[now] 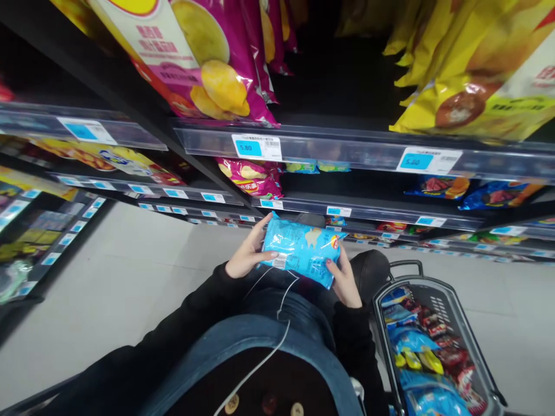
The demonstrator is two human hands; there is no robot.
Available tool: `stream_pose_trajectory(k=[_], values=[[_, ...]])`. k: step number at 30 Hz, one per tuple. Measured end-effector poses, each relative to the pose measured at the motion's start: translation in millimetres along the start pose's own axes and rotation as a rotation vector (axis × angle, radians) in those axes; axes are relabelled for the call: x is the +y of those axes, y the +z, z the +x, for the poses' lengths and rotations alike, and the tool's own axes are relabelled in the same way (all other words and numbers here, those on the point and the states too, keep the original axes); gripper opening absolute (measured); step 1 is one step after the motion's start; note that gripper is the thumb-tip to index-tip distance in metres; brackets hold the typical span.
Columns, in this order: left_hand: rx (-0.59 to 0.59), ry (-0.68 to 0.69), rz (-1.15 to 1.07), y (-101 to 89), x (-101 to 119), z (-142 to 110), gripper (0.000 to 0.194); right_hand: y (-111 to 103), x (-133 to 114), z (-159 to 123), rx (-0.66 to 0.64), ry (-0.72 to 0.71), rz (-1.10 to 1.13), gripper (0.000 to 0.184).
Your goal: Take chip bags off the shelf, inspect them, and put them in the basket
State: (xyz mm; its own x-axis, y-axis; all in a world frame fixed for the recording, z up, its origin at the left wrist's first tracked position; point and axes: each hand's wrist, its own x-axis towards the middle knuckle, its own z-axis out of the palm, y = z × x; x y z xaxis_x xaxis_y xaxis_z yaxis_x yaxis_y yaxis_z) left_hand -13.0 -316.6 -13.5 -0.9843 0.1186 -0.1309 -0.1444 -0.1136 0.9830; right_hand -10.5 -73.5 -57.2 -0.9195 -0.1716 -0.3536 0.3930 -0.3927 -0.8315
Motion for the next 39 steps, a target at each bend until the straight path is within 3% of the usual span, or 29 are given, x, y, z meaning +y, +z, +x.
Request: stream_pose_trajectory(k=[3,8,13,17,22,29,34,39], values=[[0.046,-0.023,-0.059,3.9,-5.7,5.0,0.101,-2.6,7.3,0.4,0.086,-0.088,-0.085,0.053],[0.114,0.01,-0.056,9.8,-10.8,9.5,0.074,0.4,8.6,-0.8,0.304,-0.263,-0.366,0.038],[0.25,0.099,-0.087,16.3,-12.5,6.1,0.068,12.5,-3.8,-2.4,0.472,-0.346,-0.65,0.037],[0.299,0.054,-0.195,16.1,-10.4,1.6,0.066,24.0,-11.0,-1.0,0.465,-0.365,-0.629,0.037],[0.293,-0.126,-0.349,13.6,-14.7,-3.0,0.07,29.8,-16.8,0.0,0.436,-0.374,-0.567,0.035],[0.182,-0.369,-0.454,13.3,-34.8,-6.7,0.06,19.7,-35.3,2.5,0.295,-0.32,-0.608,0.034],[0.206,-0.354,-0.502,8.1,-41.1,-5.9,0.053,20.1,-34.3,6.7,0.259,-0.283,-0.546,0.031],[0.294,-0.259,-0.427,0.8,-30.7,-1.0,0.037,21.0,-31.6,6.4,0.266,-0.318,-0.712,0.033]])
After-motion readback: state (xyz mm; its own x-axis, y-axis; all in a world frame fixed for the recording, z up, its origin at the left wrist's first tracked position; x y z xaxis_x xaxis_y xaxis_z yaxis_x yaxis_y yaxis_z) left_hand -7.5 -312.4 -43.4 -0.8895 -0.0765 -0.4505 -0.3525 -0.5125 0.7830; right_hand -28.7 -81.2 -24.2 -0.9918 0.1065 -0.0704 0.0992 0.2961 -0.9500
